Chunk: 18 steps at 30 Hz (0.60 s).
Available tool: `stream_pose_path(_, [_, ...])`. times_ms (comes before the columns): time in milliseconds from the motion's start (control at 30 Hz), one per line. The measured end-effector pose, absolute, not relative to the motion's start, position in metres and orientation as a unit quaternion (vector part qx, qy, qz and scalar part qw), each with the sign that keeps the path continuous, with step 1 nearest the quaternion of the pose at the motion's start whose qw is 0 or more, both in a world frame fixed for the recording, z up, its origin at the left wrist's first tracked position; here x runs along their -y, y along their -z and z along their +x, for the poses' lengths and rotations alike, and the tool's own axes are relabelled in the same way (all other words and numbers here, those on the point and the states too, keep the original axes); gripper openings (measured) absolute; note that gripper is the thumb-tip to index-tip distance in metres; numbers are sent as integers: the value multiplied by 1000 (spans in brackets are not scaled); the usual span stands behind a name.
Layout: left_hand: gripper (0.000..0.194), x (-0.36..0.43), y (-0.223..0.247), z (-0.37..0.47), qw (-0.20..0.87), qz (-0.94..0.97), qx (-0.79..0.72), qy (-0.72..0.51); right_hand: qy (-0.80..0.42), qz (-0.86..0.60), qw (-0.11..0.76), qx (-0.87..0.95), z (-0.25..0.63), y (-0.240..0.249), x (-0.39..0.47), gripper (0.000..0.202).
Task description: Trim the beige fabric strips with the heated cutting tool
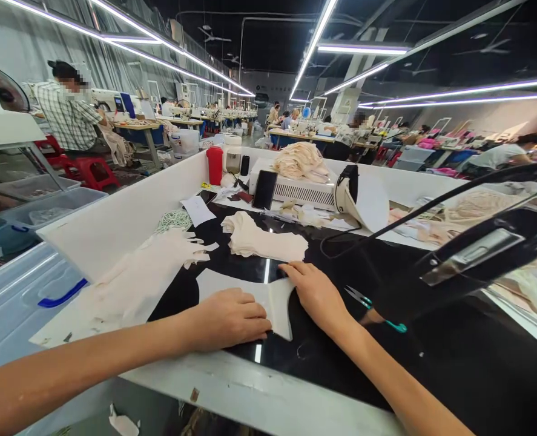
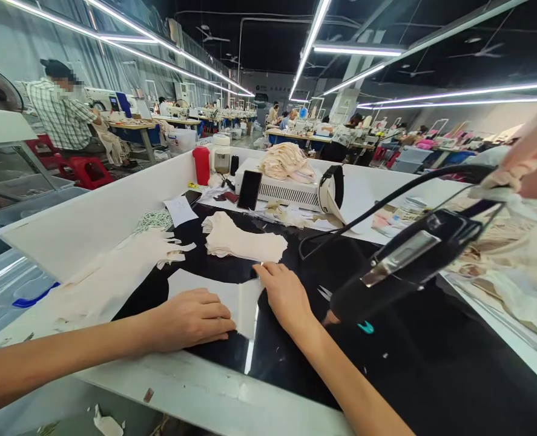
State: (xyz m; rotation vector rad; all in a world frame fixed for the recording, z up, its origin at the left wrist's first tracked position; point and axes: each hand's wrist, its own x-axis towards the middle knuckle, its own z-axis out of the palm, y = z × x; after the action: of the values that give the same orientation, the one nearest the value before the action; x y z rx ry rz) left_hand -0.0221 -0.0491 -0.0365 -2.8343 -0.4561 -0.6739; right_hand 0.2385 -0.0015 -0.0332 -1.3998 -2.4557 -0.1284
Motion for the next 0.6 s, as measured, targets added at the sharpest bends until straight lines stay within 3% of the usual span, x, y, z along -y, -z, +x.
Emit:
stream_pose_path(233, [22, 47, 29, -17, 38, -949, 173, 260, 103, -457, 192, 862, 242, 36, 28, 78])
stream_pose_path(467, [21, 49, 29, -18, -26, -955, 172, 240, 117, -440, 176, 872, 237, 36, 43, 62])
stream_pose_path(600, [20, 55, 23, -20, -39, -957, 176, 229, 143, -400, 257, 868, 239, 16, 62, 58])
